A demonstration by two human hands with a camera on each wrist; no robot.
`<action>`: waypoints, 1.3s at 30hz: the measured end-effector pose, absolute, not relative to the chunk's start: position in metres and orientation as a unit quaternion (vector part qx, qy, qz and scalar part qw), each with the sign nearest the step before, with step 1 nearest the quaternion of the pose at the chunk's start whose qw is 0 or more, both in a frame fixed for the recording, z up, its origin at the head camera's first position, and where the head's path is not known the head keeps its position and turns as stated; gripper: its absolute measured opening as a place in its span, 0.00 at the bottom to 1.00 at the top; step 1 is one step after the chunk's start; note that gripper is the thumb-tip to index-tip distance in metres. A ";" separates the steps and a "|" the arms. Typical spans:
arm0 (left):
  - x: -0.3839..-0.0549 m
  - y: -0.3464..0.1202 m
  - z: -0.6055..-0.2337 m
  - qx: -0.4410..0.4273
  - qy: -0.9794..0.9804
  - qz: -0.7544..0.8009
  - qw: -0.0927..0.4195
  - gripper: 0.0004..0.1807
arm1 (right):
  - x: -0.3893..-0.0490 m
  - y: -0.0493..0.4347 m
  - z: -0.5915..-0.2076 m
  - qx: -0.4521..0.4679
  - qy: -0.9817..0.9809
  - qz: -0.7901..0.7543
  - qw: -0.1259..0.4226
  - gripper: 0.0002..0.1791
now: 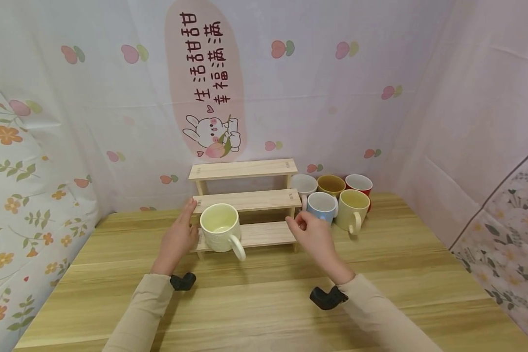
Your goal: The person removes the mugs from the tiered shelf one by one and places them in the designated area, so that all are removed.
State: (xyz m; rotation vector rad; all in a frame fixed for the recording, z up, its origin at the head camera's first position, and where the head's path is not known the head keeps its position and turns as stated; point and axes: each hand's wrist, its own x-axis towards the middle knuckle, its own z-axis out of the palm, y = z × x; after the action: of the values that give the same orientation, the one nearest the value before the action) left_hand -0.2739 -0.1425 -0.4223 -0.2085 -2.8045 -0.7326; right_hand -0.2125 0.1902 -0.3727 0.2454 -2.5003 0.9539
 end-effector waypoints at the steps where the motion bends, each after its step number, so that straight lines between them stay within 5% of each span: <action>1: -0.274 -0.143 -0.422 -0.072 -0.958 -0.251 0.118 0.38 | -0.212 0.187 -0.372 0.100 -0.903 0.346 0.232 0.14; 16: -0.274 -0.143 -0.423 -0.075 -0.956 -0.259 0.118 0.38 | -0.213 0.151 -0.375 0.237 -0.897 0.306 0.213 0.15; 30: -0.274 -0.143 -0.424 -0.069 -0.955 -0.263 0.117 0.38 | -0.209 0.119 -0.386 0.255 -0.918 0.268 0.144 0.18; 39: -0.275 -0.143 -0.426 -0.076 -0.953 -0.261 0.133 0.38 | -0.212 0.104 -0.395 0.267 -0.915 0.254 0.167 0.18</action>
State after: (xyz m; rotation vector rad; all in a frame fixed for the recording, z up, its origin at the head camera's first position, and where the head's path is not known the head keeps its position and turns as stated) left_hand -0.2752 -0.1428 -0.4265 -0.2192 -2.7644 -0.7585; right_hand -0.2118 0.1041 -0.3953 0.7598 -2.6034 0.7237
